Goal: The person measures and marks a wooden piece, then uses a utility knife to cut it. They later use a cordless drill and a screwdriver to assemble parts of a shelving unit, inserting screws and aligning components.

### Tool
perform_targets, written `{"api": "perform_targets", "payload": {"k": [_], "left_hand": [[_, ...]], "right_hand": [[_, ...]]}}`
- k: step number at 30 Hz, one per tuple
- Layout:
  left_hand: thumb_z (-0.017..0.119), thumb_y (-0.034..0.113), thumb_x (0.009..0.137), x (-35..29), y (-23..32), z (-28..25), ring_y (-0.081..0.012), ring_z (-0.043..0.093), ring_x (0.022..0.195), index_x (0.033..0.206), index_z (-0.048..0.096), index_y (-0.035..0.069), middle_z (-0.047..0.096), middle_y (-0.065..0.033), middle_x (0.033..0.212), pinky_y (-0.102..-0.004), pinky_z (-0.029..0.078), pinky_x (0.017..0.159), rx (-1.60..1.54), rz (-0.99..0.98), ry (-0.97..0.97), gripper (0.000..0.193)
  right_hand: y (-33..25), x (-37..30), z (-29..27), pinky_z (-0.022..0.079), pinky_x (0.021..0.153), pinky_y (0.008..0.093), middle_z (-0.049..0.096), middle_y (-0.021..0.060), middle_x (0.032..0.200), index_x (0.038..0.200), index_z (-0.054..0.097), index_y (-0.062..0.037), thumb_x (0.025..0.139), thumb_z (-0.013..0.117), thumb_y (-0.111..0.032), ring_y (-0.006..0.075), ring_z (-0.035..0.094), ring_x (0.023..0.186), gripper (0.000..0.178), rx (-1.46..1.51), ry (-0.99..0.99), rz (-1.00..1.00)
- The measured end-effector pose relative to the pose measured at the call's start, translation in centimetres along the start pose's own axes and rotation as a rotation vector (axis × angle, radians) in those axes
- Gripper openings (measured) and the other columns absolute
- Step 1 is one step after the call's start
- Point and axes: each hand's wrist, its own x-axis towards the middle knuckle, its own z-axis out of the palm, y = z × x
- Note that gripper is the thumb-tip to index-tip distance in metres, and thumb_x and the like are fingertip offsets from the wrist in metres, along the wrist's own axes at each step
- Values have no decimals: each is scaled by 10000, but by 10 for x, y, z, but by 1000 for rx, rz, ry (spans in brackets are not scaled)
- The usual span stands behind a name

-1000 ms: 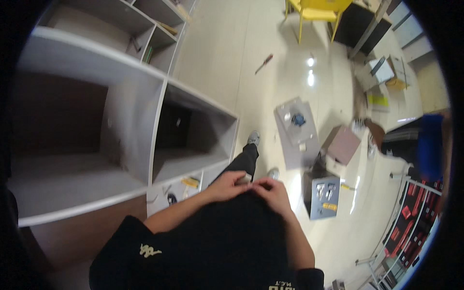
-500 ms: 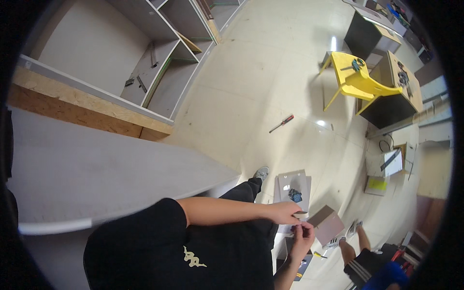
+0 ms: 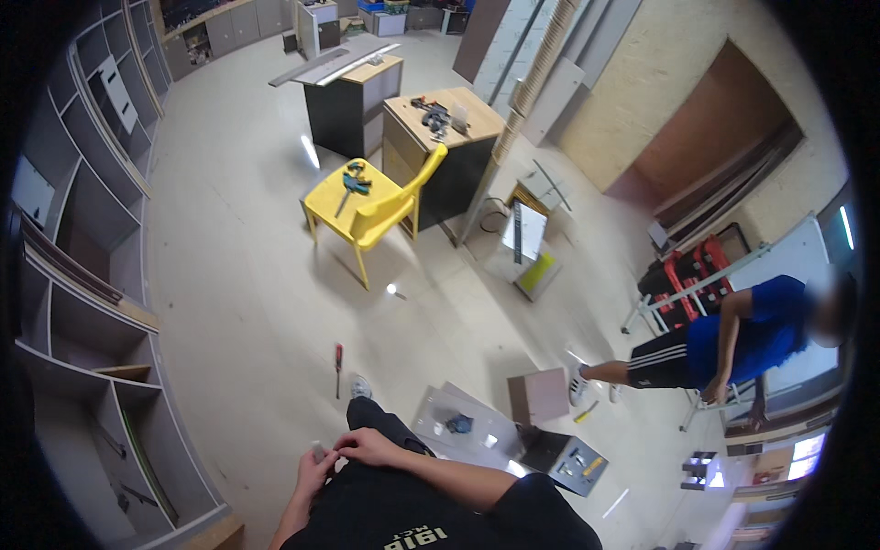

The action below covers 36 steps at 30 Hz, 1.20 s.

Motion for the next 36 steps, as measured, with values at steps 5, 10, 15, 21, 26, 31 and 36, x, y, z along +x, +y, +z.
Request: {"api": "perform_targets", "payload": {"k": [5, 10, 15, 21, 26, 31, 36], "left_hand": [[693, 187, 897, 53, 76, -75, -83, 504, 535, 865, 600, 35, 583, -18, 707, -235, 411, 493, 29, 151, 181, 180], [668, 180, 916, 96, 140, -98, -91, 497, 525, 893, 569, 32, 568, -35, 716, -236, 408, 479, -7, 235, 117, 180], [678, 163, 905, 166, 181, -100, -99, 501, 522, 887, 583, 25, 552, -20, 670, -252, 419, 483, 225, 160, -252, 169], [679, 151, 880, 221, 227, -85, -80, 494, 526, 827, 589, 30, 525, 10, 624, -234, 392, 474, 653, -13, -739, 160], [688, 160, 866, 279, 247, -66, -72, 496, 535, 810, 592, 39, 529, 18, 630, -229, 383, 469, 992, 230, -1102, 165], [651, 148, 892, 297, 255, -67, -68, 464, 524, 832, 582, 31, 514, 17, 643, -238, 388, 484, 781, 87, -1072, 148], [619, 157, 937, 282, 215, -92, -58, 328, 470, 896, 508, 38, 360, 55, 594, -240, 324, 454, 389, -257, -898, 169]], "right_hand": [[-64, 131, -33, 527, 730, 356, 711, 110, 858, 989, 687, -30, 868, 633, -197, 235, 681, 800, 213, -42, -175, -195], [-108, 194, -47, 524, 694, 415, 704, 154, 817, 876, 719, -43, 750, 599, -124, 317, 671, 753, 191, -92, 49, -251], [-72, 184, -72, 533, 707, 405, 711, 141, 848, 953, 704, -40, 814, 596, -162, 295, 679, 759, 214, 26, 392, -192], [123, 117, -3, 541, 761, 402, 707, 156, 949, 1063, 673, -68, 895, 577, -248, 286, 687, 867, 264, 178, 1357, 392], [237, -11, 228, 541, 770, 436, 707, 163, 929, 875, 729, -71, 823, 566, -210, 298, 688, 849, 220, 652, 1662, 1624], [148, 26, 372, 552, 774, 402, 718, 159, 898, 845, 735, -50, 793, 582, -199, 288, 697, 856, 220, 576, 1642, 1604], [127, 144, 423, 531, 813, 413, 704, 168, 965, 948, 729, -58, 804, 598, -266, 312, 676, 908, 285, 1224, 1464, 1330]]}}
